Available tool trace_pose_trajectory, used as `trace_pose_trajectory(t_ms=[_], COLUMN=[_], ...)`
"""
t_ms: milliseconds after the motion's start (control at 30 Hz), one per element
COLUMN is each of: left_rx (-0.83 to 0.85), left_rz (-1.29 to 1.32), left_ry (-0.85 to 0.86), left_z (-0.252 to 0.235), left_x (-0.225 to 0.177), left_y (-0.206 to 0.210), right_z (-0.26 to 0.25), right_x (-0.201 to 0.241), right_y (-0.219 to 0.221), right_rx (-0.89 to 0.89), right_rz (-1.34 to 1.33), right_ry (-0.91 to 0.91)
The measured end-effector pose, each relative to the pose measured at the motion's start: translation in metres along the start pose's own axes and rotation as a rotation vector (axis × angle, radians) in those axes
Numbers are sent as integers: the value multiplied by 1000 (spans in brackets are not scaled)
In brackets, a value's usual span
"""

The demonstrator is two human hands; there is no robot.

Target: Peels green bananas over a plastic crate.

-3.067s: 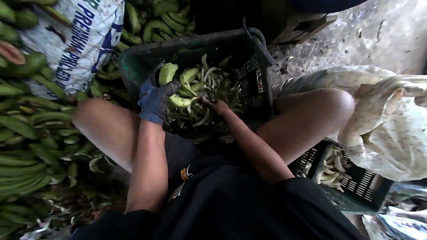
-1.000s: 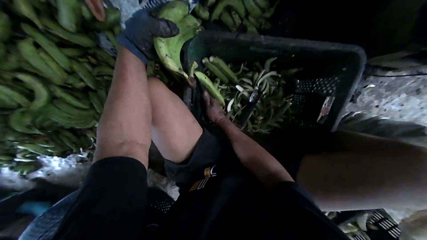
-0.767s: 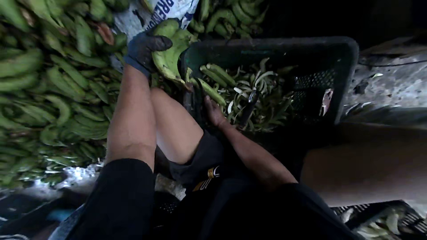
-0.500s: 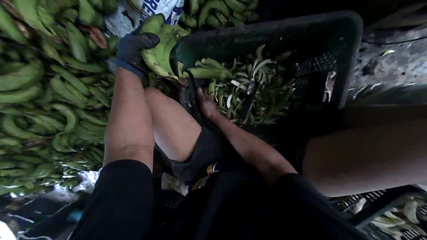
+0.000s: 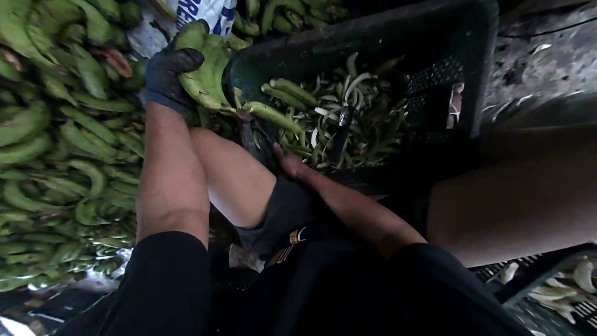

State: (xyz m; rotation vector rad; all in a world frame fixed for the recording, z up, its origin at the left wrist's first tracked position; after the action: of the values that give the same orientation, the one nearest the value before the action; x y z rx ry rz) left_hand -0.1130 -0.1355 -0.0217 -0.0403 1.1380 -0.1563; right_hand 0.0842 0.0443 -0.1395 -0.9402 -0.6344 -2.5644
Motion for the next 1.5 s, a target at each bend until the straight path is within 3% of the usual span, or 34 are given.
trace_pose_trajectory(t_ms=[200, 467, 600, 667, 733, 800, 867, 967, 1100, 1367, 1500], left_rx=[-80, -39, -86, -106, -97, -112, -194, -434, -666, -756, -762], left_rz=[35, 88, 91, 90, 68, 39, -17, -124, -39, -325, -233], left_ry=[-11, -20, -57, -62, -63, -58, -72, -142, -132, -13, 25], left_z=[4, 1, 8, 6, 4, 8, 17, 26, 55, 80, 89], left_x=[4, 7, 5, 1, 1, 3, -4, 5, 13, 15, 18], left_y=[-3, -5, -2, -1, 0, 0, 11, 19, 31, 56, 53], right_z=[14, -15, 12, 24, 28, 37, 47, 61, 61, 60, 58], right_x=[17, 53, 44, 33, 22, 26, 42, 64, 85, 106, 100], right_y=[-9, -2, 14, 1, -14, -23, -27, -18, -6, 8, 8], right_rx=[-229, -139, -102, -82, -131, -276, -383, -368, -289, -317, -297], right_rz=[6, -65, 34, 116, 144, 106, 108, 189, 260, 365, 393], right_ry=[-96, -33, 6, 76, 140, 61, -81, -251, -256, -227, -214])
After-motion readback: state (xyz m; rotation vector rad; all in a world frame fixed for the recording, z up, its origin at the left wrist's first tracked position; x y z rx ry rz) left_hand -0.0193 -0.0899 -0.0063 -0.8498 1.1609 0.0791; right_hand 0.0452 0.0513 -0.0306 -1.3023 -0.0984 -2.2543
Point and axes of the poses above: each hand's wrist, its own z-axis away from the middle knuckle, its own y-axis out of the palm, x = y × z, the point moved 1 cm from there along -z, towards the middle knuckle, and after that the axes turned 5 degrees about x, right-handed, at the moved point
